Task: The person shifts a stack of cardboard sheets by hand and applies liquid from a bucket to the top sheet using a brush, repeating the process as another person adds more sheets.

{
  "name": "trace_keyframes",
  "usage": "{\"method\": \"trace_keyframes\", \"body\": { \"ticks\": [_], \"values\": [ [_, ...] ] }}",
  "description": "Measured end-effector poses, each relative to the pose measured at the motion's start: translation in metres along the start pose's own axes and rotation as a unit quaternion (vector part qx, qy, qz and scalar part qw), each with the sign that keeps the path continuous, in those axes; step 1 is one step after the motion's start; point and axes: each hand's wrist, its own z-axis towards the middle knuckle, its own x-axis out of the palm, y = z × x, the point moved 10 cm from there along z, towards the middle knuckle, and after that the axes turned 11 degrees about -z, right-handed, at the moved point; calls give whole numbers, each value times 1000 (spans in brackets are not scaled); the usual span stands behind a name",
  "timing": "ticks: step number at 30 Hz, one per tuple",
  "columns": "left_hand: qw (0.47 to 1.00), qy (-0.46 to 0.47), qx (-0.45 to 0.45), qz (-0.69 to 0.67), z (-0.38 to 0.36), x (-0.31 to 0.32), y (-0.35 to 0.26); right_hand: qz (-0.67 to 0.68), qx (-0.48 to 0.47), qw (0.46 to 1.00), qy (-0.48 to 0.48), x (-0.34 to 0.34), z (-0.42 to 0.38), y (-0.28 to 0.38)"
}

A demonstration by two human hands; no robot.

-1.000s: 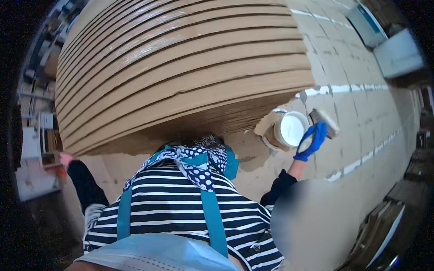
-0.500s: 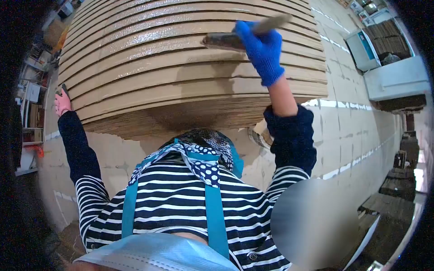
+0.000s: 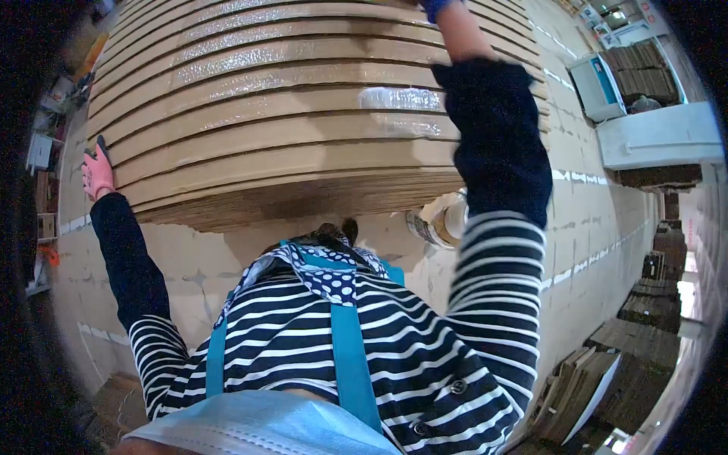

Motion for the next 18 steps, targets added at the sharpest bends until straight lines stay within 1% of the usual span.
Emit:
{"method": "trace_keyframes", "body": {
  "ticks": [1,2,4,5,6,7,8,9,10,11,12,14,16,17,18],
  "values": [
    [1000,2,-1,-14,-1,-1,0,58,86,994,29,18,5,-6],
    [1000,0,-1,-13,1,0,1,-13,72,997,-23,23,20,-23],
    [1000,-13,3,-22,5,3,5,-6,17,1000,-13,38,16,-26],
    [1000,-12,2,-21,6,4,7,-5,7,999,34,42,-2,-18],
    [1000,-10,2,-22,8,4,8,-57,76,992,79,45,-24,-28],
    [1000,-8,4,-23,7,5,9,54,111,983,139,54,-61,-25],
    [1000,-7,6,-22,6,3,8,-95,-85,978,166,43,-87,-16],
    [1000,-2,3,-18,4,0,5,-23,33,977,210,37,-130,-22],
    [1000,3,1,-14,3,0,2,34,95,964,245,32,-168,-24],
    [1000,12,-4,-8,6,4,5,-7,132,956,262,21,-196,-28],
    [1000,16,-1,-9,9,8,8,-35,157,940,300,16,-216,-33],
    [1000,-5,4,0,12,9,12,-7,173,946,274,0,-218,-28],
    [1000,-5,15,-4,13,8,8,58,142,973,173,-26,-169,-27],
    [1000,-1,11,-5,12,7,8,117,82,983,115,-38,-136,-8],
    [1000,1,6,-6,12,7,10,27,106,994,18,-53,-102,-7]
  ]
}}
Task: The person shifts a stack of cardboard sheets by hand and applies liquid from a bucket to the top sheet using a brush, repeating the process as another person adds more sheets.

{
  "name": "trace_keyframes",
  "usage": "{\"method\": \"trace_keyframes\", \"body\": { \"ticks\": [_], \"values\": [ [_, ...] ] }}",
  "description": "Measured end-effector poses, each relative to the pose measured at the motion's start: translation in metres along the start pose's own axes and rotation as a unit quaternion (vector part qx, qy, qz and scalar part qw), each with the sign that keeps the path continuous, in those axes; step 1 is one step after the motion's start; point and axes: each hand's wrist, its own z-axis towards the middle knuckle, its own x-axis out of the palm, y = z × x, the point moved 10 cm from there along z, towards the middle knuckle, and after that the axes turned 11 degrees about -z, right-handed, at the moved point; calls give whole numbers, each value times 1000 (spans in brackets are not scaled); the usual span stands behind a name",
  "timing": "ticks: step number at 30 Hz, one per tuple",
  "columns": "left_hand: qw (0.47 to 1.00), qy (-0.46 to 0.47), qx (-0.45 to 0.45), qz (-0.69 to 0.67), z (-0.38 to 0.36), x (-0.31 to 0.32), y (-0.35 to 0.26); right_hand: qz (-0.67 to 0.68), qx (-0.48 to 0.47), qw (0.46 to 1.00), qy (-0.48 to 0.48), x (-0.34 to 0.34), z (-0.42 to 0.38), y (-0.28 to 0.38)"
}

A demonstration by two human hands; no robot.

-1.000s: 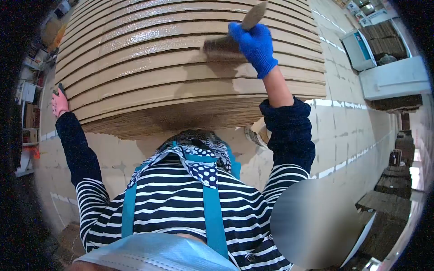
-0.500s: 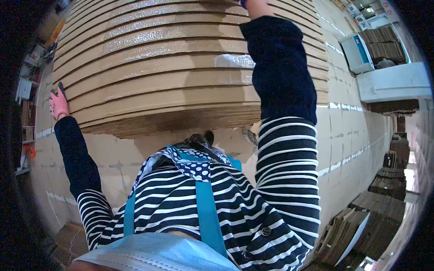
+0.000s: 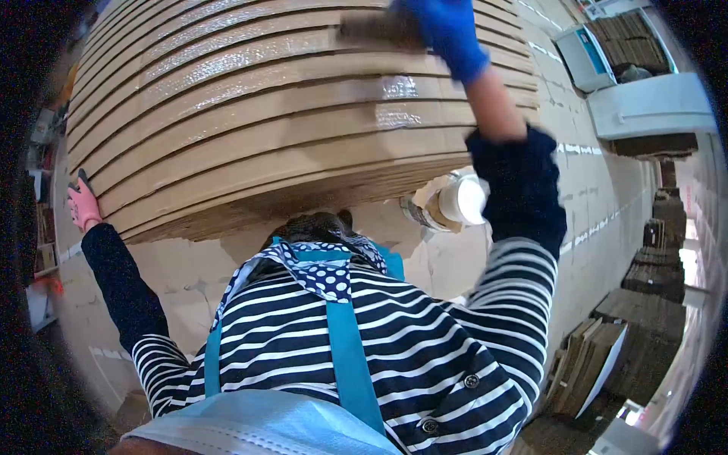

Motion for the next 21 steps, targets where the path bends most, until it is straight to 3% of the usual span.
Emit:
{"method": "trace_keyframes", "body": {
  "ticks": [1,2,3,6,8,10,15,16,18,19,20,21],
  "values": [
    [1000,-1,4,-6,0,1,1,17,-70,997,-35,-8,28,7],
    [1000,1,9,-6,4,4,4,24,-41,999,-19,-10,60,-11],
    [1000,3,9,-12,9,9,10,43,-86,993,-71,-10,74,-13],
    [1000,2,9,-22,9,6,9,71,-29,995,-58,-11,83,-58],
    [1000,3,10,-25,9,7,11,-44,-13,998,-48,-17,34,-60],
    [1000,-11,22,-19,14,10,14,-65,-35,997,3,-29,-29,-78],
    [1000,0,-11,9,16,12,16,43,102,994,5,-47,-143,-69],
    [1000,0,-8,9,21,17,21,-14,66,998,13,-51,-135,-53],
    [1000,-10,-4,-1,30,22,27,57,-25,997,-55,-62,-97,-45],
    [1000,-8,0,1,27,20,24,-42,-39,994,-90,-73,-71,-46],
    [1000,-6,4,-13,21,15,17,84,-68,991,-85,-57,-47,-27],
    [1000,-4,9,-26,17,11,13,50,-33,991,-120,-52,-29,-23]
  ]
}}
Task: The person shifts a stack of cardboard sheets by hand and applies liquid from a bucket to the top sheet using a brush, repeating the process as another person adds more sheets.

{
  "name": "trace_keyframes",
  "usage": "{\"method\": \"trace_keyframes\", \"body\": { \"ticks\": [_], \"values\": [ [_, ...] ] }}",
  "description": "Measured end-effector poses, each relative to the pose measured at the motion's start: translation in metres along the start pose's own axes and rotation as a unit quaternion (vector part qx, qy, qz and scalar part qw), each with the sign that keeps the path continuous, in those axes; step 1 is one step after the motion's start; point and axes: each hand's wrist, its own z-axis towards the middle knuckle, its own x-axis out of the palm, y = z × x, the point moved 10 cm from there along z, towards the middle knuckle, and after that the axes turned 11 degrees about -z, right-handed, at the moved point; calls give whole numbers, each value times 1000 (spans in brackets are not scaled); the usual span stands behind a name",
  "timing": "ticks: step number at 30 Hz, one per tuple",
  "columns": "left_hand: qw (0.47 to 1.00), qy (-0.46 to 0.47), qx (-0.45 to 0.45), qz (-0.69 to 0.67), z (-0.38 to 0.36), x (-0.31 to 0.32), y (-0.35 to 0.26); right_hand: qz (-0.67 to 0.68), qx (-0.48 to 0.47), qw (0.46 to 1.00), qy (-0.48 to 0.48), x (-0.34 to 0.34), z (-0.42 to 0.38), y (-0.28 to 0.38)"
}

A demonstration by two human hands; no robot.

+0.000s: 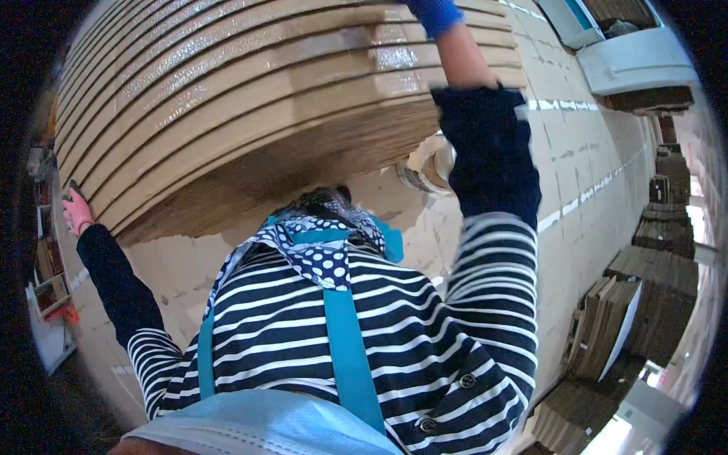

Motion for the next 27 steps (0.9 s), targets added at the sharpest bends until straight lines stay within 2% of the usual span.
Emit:
{"method": "trace_keyframes", "body": {
  "ticks": [1,3,4,5,6,7,8,9,11,13,15,16,17,18,19,20,21,22,23,25,26,27],
  "values": [
    [1000,3,1,3,-3,-1,-1,-52,55,996,40,14,5,-5],
    [1000,6,6,-10,-5,-2,-2,-6,-28,1000,-8,21,23,-29],
    [1000,-1,25,-12,4,4,5,6,-18,1000,22,20,14,-41],
    [1000,0,20,-12,4,7,9,18,-10,998,55,20,-1,-46],
    [1000,4,18,-6,5,10,12,-14,23,1000,10,7,-30,-47],
    [1000,7,16,-1,8,11,13,-109,-17,994,1,-8,-64,-34],
    [1000,19,8,6,-7,-1,-3,-133,27,990,33,-5,-93,-26],
    [1000,18,2,7,-5,-1,0,-89,29,995,33,-1,-117,-30],
    [998,46,-7,30,2,9,3,-113,12,992,61,10,-142,-4],
    [999,25,3,24,9,10,5,-75,-2,997,26,11,-136,20],
    [1000,-10,23,-4,0,2,-1,-11,-51,999,10,-3,-96,15],
    [1000,7,20,0,-2,1,-4,-141,-77,984,-76,-16,-84,28],
    [1000,19,16,-5,-1,4,-3,-191,-38,973,-125,-14,-76,22],
    [1000,15,18,-2,-1,4,-2,-368,-34,921,-120,2,-79,26],
    [1000,9,20,1,-3,1,-4,-532,-32,839,-113,23,-82,30],
    [1000,2,23,8,-3,-3,-7,-421,-87,897,-102,49,-98,29],
    [1000,-4,24,14,-7,-6,-10,-318,-148,929,-119,79,-123,44],
    [1000,3,22,17,-10,-8,-12,-291,-237,923,-79,118,-152,70],
    [1000,-5,27,13,-11,-9,-13,-215,-295,927,-80,143,-183,90],
    [999,-11,29,10,-14,-11,-15,-169,-271,947,21,188,-212,114],
    [1000,-13,26,9,-15,-14,-16,-167,-275,947,22,188,-216,122],
    [999,-6,33,-3,-18,-15,-18,-124,-267,952,83,197,-219,126]
  ]
}}
